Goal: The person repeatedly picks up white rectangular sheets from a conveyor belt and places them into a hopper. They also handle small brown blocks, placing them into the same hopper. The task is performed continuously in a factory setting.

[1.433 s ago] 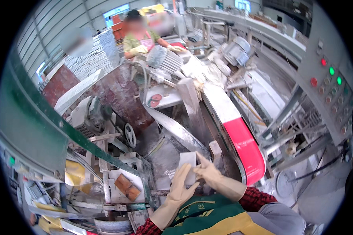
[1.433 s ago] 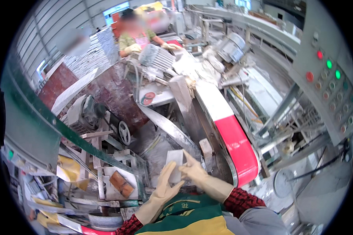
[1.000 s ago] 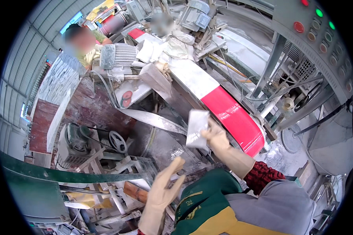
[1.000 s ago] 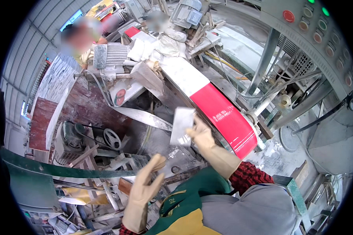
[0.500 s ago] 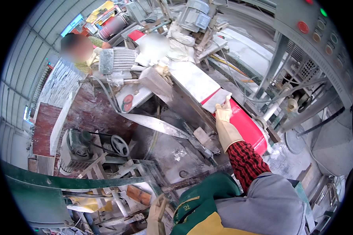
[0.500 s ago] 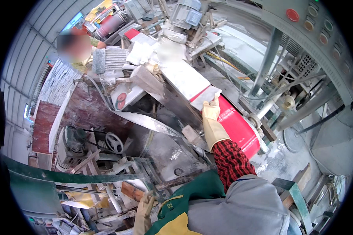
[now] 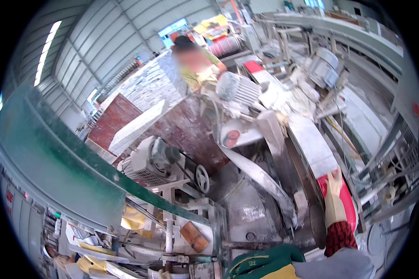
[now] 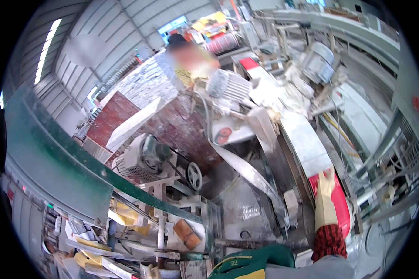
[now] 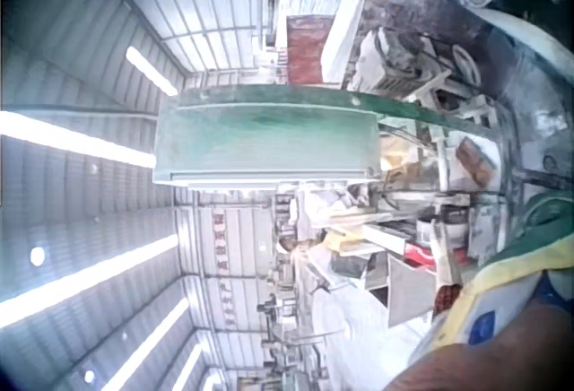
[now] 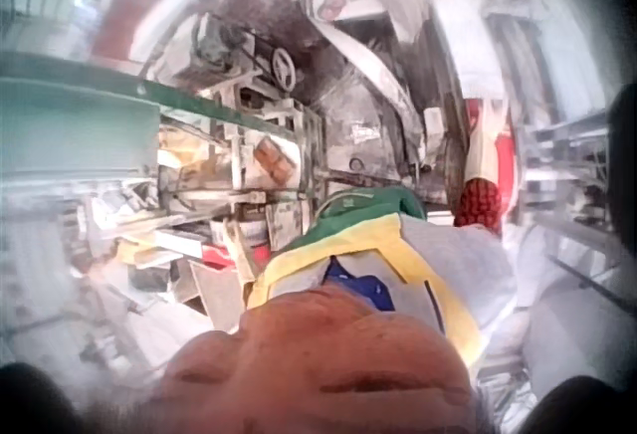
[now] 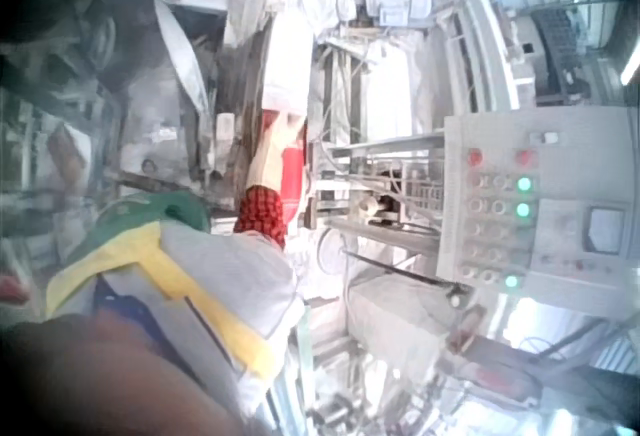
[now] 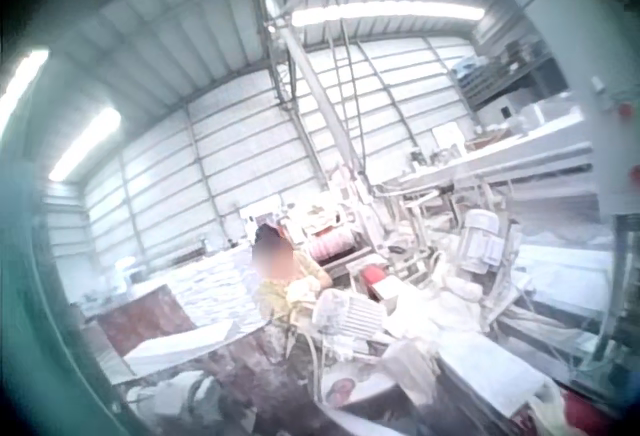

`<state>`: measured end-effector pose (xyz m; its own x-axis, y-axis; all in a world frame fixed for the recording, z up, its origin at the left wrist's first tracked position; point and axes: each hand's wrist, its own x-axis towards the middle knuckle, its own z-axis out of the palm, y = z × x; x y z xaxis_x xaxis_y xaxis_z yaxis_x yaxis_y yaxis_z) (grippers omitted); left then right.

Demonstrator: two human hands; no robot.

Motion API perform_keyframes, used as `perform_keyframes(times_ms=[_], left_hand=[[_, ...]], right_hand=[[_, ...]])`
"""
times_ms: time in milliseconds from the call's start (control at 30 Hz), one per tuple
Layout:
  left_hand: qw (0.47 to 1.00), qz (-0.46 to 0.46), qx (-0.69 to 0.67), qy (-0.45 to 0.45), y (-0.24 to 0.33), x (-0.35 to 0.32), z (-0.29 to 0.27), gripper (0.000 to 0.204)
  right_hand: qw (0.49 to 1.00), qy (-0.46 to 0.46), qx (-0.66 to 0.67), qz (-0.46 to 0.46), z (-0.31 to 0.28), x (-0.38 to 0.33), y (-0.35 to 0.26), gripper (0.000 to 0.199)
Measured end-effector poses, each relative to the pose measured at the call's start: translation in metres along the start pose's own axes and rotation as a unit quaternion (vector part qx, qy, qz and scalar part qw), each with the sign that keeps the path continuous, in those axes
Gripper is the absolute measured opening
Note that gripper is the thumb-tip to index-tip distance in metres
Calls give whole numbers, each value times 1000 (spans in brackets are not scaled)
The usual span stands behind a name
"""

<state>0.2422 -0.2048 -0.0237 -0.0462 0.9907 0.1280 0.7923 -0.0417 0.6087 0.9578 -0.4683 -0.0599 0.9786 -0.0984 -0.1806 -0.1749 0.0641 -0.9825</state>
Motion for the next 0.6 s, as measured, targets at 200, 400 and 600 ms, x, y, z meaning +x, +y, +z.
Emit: perform_keyframes(times_ms=[200, 400, 600], left_hand=[[975, -99, 158, 118, -20, 18, -60, 71], [972, -174, 92, 131, 23, 27, -113, 70], [905, 57, 382, 179, -147, 67, -115, 61]], right_hand=[[993, 34, 117, -3, -6, 70, 57, 58], [989, 5, 145, -37, 23, -8, 35, 46], [932, -175, 282, 143, 63, -143, 104, 35]])
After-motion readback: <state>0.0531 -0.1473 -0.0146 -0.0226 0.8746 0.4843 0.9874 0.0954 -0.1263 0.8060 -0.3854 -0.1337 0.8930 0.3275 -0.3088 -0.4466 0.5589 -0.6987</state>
